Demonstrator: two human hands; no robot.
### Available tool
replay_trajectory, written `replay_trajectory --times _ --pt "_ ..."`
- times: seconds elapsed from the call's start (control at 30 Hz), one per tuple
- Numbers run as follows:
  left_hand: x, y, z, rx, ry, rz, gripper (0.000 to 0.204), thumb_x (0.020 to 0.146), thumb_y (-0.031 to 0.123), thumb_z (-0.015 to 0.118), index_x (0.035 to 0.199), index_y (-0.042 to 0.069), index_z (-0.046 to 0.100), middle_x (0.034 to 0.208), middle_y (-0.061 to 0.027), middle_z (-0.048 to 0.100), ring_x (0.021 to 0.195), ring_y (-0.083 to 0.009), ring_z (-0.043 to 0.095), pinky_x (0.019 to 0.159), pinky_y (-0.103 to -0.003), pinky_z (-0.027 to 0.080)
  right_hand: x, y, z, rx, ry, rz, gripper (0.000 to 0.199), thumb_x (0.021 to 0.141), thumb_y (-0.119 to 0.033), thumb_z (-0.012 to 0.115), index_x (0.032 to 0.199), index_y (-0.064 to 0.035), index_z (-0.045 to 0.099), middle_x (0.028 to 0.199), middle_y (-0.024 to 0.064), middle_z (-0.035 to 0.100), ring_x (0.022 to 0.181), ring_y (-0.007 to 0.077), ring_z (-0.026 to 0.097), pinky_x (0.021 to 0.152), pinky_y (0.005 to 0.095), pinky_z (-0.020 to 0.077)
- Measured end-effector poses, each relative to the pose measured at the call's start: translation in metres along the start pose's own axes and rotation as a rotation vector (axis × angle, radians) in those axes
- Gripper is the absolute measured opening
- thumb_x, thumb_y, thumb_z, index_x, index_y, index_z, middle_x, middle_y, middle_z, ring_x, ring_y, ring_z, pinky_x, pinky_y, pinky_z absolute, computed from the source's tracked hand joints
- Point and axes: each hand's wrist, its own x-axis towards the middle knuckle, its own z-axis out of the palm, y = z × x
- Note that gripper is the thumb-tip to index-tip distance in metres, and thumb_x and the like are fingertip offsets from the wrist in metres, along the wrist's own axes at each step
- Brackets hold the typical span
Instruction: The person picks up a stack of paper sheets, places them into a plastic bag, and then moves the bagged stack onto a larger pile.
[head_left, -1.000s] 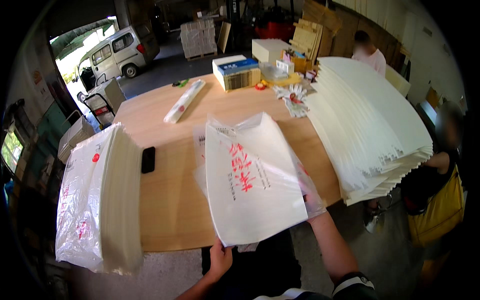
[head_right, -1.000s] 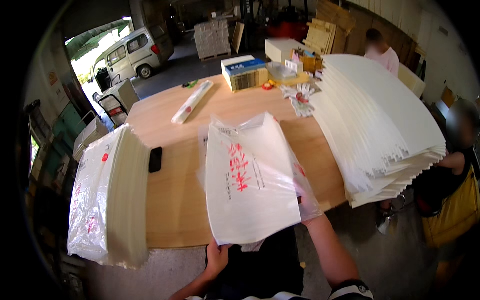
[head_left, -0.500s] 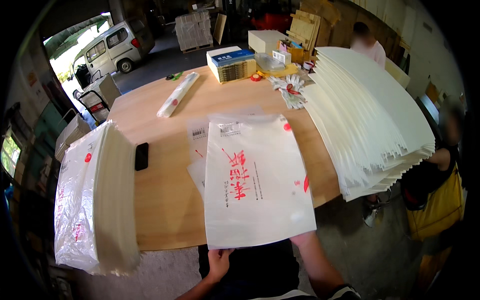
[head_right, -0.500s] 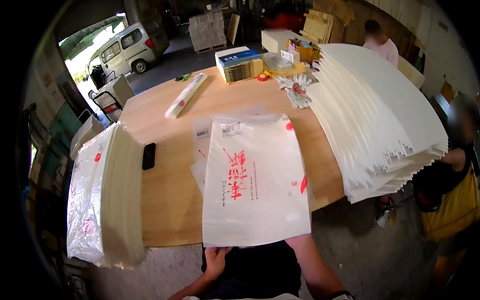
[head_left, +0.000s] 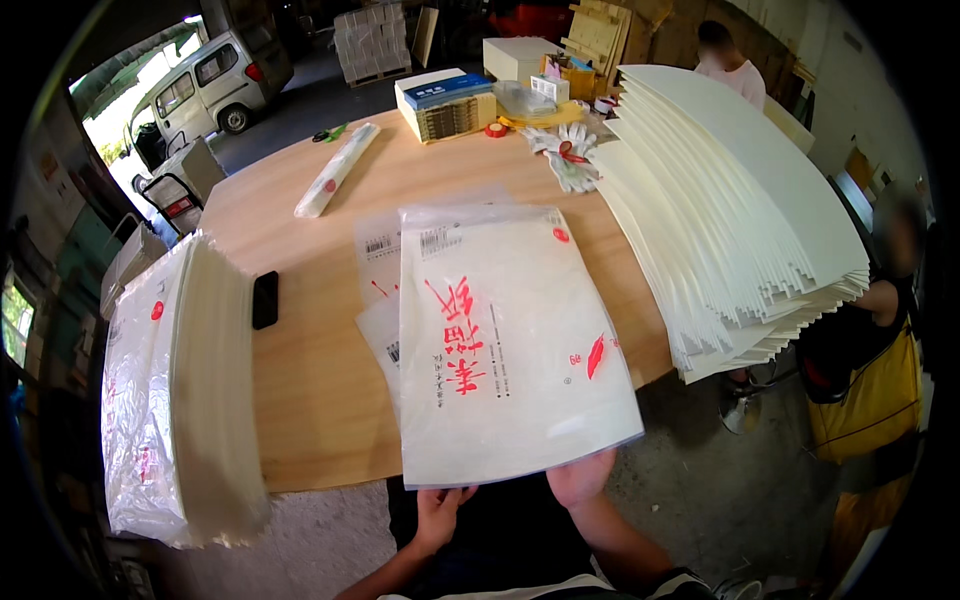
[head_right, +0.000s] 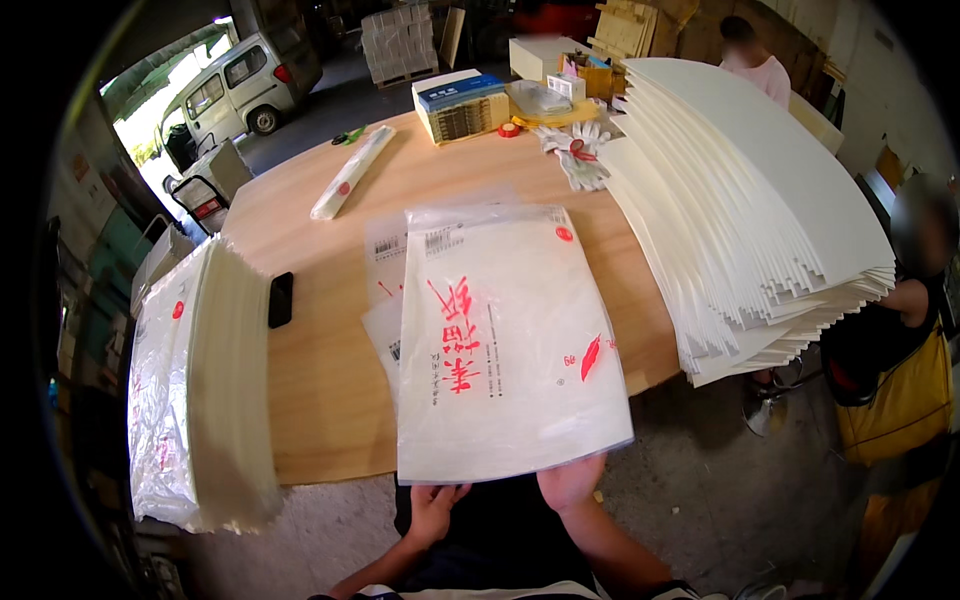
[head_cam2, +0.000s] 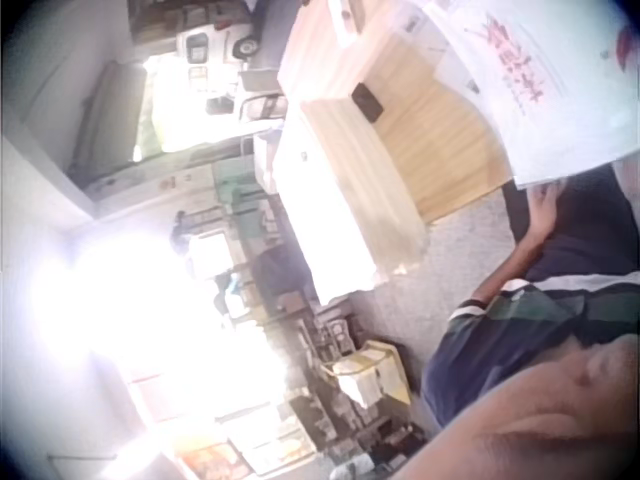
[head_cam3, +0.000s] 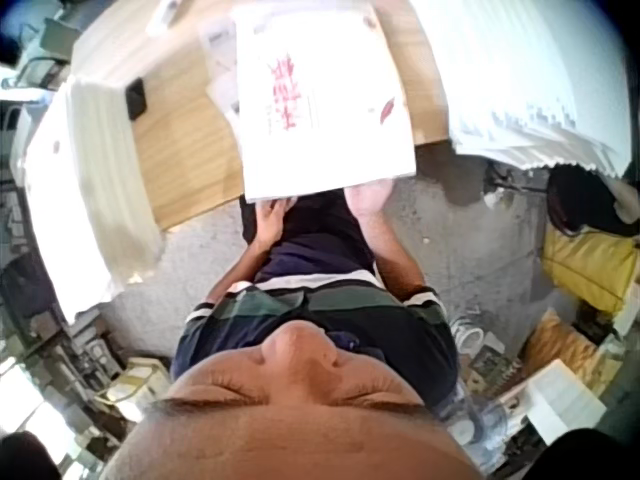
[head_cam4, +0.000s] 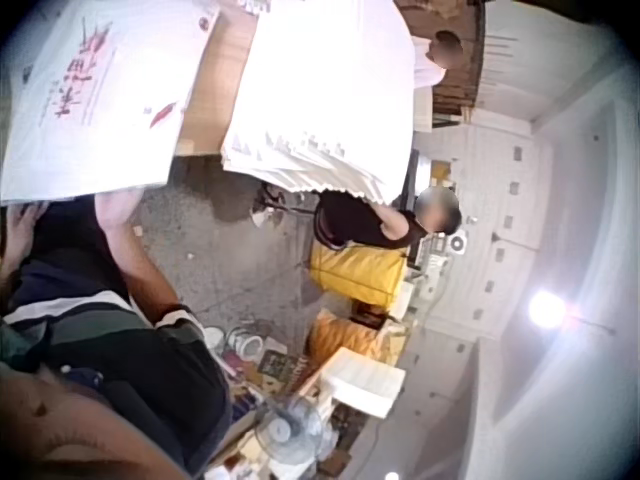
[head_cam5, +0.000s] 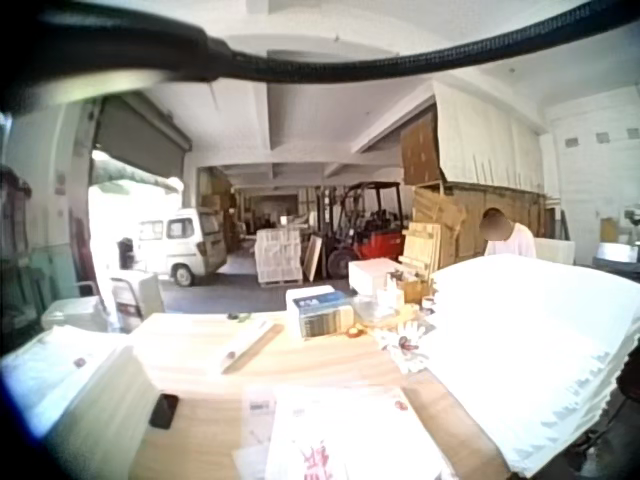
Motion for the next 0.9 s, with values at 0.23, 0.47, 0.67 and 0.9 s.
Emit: replay_trajectory --times 0.23,0.47,0.67,0.9 --pt "-0.033 0.081 0.005 0.968 -0.617 0.018 0.027 0.089 0.017 0.072 0.112 0.004 0.07 0.105 -0.0117 0.072 0.095 -0.0235 0.071 0.084 -0.033 0.056 -0.028 0.025 -0.065 -0.06 0.031 0.335 0.062 0.099 -0.041 0.056 0.147 -0.0112 0.03 0.143 0.0105 0.046 0.127 0.0294 0.051 0.098 0.047 0.0473" --pt "0.041 0.11 0.075 1.426 -0.466 0.931 0.052 0.077 0.036 0.079 0.121 0.012 0.065 0.115 -0.0069 0.064 0.108 -0.0268 0.061 0.092 -0.04 0.046 -0.028 0.024 -0.058 -0.276 0.089 0.304 0.057 0.093 -0.012 0.067 0.141 -0.0104 0.037 0.134 0.0099 0.052 0.121 0.0246 0.054 0.095 0.0406 0.049" --pt "0.068 0.093 0.068 1.389 -0.689 0.714 0.02 0.08 0.019 0.074 0.096 0.009 0.068 0.087 -0.0062 0.067 0.081 -0.0263 0.067 0.071 -0.036 0.053 -0.031 0.021 -0.062 -0.215 -0.005 0.253 0.06 0.086 -0.006 0.075 0.136 -0.0074 0.042 0.129 0.0084 0.056 0.119 0.0233 0.057 0.101 0.0408 0.0478" --pt "0.065 0.092 0.089 1.261 -0.476 0.832 0.011 0.081 0.006 0.07 0.084 0.005 0.059 0.079 -0.0082 0.064 0.074 -0.0287 0.065 0.061 -0.037 0.052 -0.032 0.02 -0.047 -0.254 0.124 0.241 0.05 0.088 -0.004 0.069 0.132 -0.0076 0.046 0.125 0.0078 0.058 0.112 0.0222 0.06 0.09 0.0397 0.0535"
